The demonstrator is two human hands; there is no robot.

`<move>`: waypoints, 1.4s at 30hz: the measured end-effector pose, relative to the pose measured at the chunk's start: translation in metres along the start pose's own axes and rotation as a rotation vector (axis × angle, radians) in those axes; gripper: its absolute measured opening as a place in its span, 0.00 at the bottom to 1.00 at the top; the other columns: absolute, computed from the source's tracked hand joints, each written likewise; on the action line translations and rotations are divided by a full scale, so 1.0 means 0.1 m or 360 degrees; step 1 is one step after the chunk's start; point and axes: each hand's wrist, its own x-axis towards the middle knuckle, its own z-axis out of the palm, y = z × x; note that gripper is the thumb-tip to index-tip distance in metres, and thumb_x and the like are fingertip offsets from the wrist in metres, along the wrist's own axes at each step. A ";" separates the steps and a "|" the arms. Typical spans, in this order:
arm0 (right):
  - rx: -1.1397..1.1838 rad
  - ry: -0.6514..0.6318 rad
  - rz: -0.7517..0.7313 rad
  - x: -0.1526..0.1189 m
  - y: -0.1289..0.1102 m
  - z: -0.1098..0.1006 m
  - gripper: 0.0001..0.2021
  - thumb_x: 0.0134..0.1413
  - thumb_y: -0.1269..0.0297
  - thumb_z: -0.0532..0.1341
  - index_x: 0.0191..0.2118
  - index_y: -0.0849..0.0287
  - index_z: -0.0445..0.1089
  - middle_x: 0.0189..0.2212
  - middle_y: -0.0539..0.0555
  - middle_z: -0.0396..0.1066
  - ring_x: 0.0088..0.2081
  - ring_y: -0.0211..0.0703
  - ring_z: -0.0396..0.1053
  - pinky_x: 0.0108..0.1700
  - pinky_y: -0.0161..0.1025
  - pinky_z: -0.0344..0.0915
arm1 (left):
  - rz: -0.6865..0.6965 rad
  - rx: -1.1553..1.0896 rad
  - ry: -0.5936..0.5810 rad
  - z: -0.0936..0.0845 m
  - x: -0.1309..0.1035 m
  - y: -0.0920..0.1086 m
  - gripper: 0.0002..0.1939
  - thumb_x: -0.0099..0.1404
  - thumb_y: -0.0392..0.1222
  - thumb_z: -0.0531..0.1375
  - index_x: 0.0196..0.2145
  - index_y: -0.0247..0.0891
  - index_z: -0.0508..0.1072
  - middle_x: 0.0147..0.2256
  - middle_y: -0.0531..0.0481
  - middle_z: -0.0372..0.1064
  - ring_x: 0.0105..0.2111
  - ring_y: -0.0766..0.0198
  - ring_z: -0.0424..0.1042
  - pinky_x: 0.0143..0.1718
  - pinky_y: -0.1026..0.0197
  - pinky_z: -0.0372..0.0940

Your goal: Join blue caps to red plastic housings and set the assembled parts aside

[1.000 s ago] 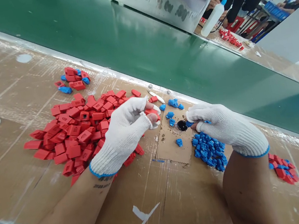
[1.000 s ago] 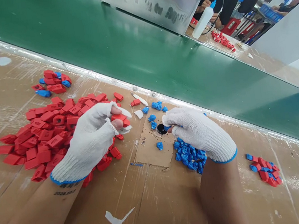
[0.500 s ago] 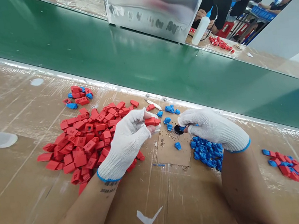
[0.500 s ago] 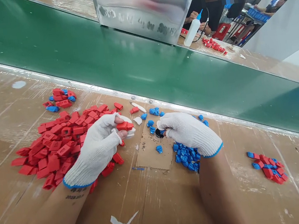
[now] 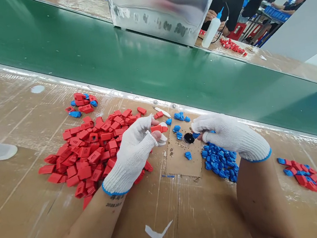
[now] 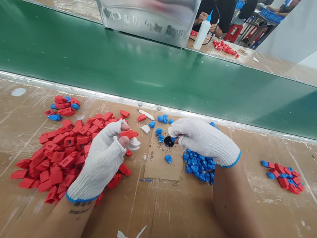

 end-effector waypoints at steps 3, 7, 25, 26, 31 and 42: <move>0.0092 0.0202 -0.0048 -0.06 -0.08 -0.06 0.08 0.56 0.76 0.59 0.33 0.54 0.66 0.32 0.49 0.69 0.34 0.42 0.62 0.39 0.40 0.62 | -0.0038 -0.0042 -0.0036 0.02 -0.02 -0.01 0.18 0.62 0.51 0.76 0.41 0.40 0.78 0.32 0.51 0.76 0.30 0.64 0.77 0.35 0.61 0.75; 0.0118 0.0589 -0.0065 -0.08 -0.25 -0.04 0.08 0.59 0.73 0.63 0.33 0.53 0.66 0.32 0.50 0.71 0.33 0.42 0.66 0.36 0.41 0.64 | -0.0066 -0.0165 -0.0117 0.06 -0.05 -0.05 0.16 0.61 0.45 0.77 0.40 0.40 0.76 0.36 0.50 0.76 0.34 0.64 0.76 0.38 0.60 0.73; 0.0291 0.0928 -0.0116 -0.03 -0.32 0.08 0.07 0.61 0.65 0.69 0.36 0.52 0.69 0.35 0.51 0.77 0.37 0.47 0.75 0.41 0.45 0.73 | -0.0058 -0.0415 -0.0254 0.18 -0.11 -0.04 0.18 0.62 0.44 0.76 0.42 0.41 0.73 0.34 0.54 0.69 0.37 0.64 0.73 0.44 0.59 0.71; 0.0294 0.0935 -0.0137 -0.03 -0.34 0.08 0.07 0.61 0.65 0.69 0.36 0.52 0.70 0.35 0.51 0.77 0.37 0.47 0.75 0.41 0.45 0.74 | -0.0034 -0.0404 -0.0267 0.18 -0.12 -0.04 0.17 0.61 0.43 0.76 0.40 0.41 0.72 0.33 0.54 0.70 0.36 0.65 0.72 0.42 0.60 0.70; 0.0319 0.0936 -0.0257 0.00 -0.46 0.13 0.08 0.64 0.65 0.69 0.36 0.51 0.70 0.36 0.50 0.76 0.38 0.46 0.74 0.42 0.45 0.73 | -0.0201 -0.0599 -0.0359 0.20 -0.17 -0.02 0.25 0.58 0.48 0.79 0.33 0.40 0.66 0.32 0.54 0.73 0.31 0.68 0.71 0.37 0.63 0.69; 0.0487 0.0629 -0.0324 0.12 -0.61 0.31 0.06 0.71 0.68 0.63 0.38 0.54 0.72 0.39 0.52 0.79 0.42 0.46 0.76 0.45 0.45 0.75 | -0.0360 -0.0655 -0.0447 0.22 -0.20 -0.10 0.28 0.56 0.56 0.80 0.36 0.38 0.70 0.33 0.52 0.69 0.30 0.68 0.70 0.29 0.66 0.67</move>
